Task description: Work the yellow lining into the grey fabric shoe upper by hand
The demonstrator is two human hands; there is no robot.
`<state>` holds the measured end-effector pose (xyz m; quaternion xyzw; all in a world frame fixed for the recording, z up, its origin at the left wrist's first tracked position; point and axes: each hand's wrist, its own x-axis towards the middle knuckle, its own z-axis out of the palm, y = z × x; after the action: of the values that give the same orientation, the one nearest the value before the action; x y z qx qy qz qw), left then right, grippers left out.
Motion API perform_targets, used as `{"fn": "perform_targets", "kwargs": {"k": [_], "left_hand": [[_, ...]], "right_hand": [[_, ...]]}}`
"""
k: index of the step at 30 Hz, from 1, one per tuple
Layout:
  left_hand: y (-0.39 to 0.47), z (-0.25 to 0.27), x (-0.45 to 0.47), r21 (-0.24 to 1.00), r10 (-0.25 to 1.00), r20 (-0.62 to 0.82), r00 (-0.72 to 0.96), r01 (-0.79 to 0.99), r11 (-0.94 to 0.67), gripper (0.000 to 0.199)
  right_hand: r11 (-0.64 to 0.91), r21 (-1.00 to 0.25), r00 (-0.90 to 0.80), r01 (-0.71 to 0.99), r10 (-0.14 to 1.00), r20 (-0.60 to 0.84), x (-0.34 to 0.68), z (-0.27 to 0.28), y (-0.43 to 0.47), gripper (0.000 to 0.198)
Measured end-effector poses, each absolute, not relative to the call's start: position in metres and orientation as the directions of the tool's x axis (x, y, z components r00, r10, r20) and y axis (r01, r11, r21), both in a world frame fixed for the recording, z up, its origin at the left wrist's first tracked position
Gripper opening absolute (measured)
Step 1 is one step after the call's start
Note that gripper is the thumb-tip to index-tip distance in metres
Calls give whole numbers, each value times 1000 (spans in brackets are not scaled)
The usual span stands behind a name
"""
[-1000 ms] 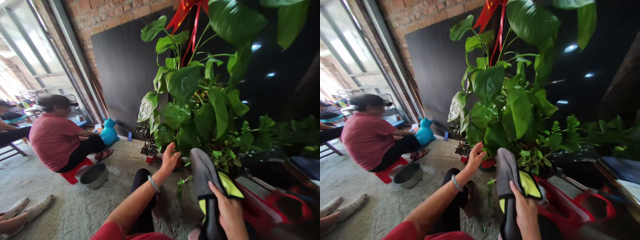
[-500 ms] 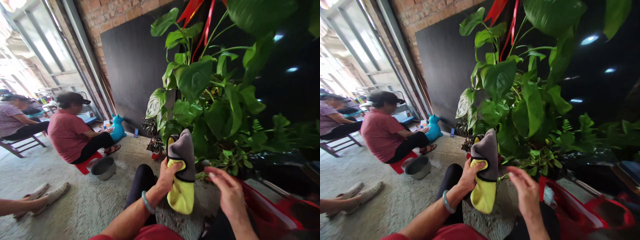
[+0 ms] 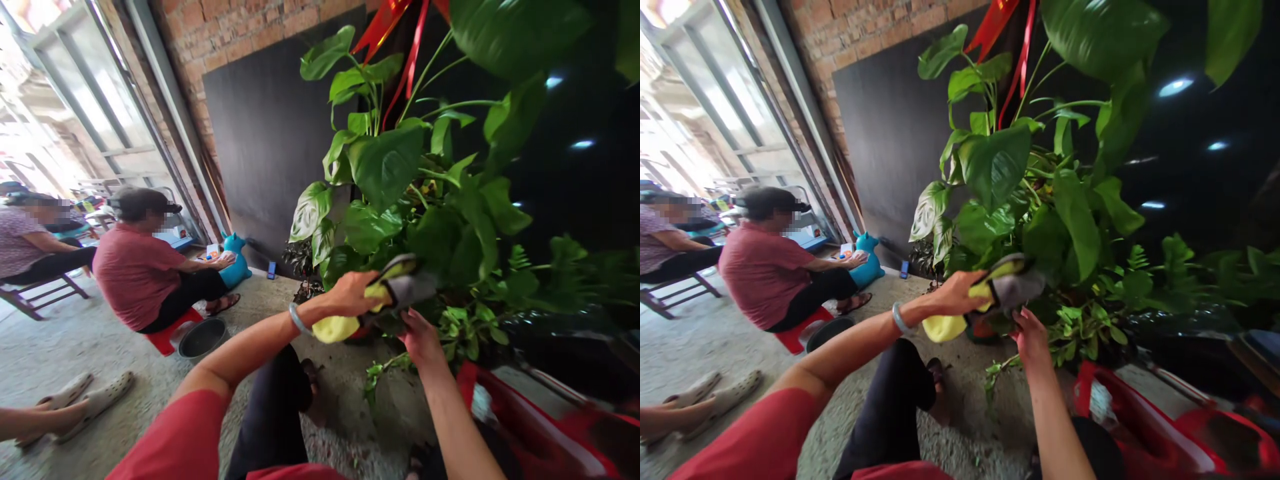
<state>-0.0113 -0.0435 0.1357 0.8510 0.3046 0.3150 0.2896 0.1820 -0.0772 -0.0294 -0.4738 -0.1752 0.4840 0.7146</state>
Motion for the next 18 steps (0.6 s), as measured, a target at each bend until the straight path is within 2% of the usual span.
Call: {"fn": "perform_targets", "kwargs": {"k": [2, 4, 7, 9, 11, 12, 15, 17, 18], "left_hand": [[-50, 123, -25, 668, 669, 226, 708, 387, -636, 45], [-62, 127, -39, 687, 626, 194, 755, 351, -636, 46], [-70, 153, -46, 721, 635, 299, 712, 267, -639, 44], [-65, 164, -39, 707, 678, 445, 586, 234, -667, 47], [-56, 160, -29, 679, 711, 537, 453, 267, -684, 50], [-53, 152, -27, 675, 729, 528, 436, 306, -671, 49], [-59, 125, -34, 685, 728, 286, 623, 398, -610, 40], [-72, 120, -49, 708, 631, 136, 764, 370, -601, 37], [-78, 125, -57, 722, 590, 127, 797, 334, -606, 38]], "right_hand": [[94, -823, 462, -560, 860, -216, 180, -28, -90, 37], [111, -803, 463, -586, 859, -219, 177, -24, -100, 46], [121, -795, 468, -594, 856, -219, 174, -16, -106, 47], [126, -798, 479, -590, 850, -220, 172, -12, -106, 46], [143, -795, 495, -590, 841, -216, 171, -11, -104, 43], [153, -791, 501, -592, 839, -212, 172, -11, -103, 41], [179, -780, 509, -599, 838, -199, 179, -12, -103, 36], [197, -778, 521, -597, 833, -188, 185, -10, -104, 30], [209, -776, 527, -595, 830, -181, 187, -9, -105, 27]]}}
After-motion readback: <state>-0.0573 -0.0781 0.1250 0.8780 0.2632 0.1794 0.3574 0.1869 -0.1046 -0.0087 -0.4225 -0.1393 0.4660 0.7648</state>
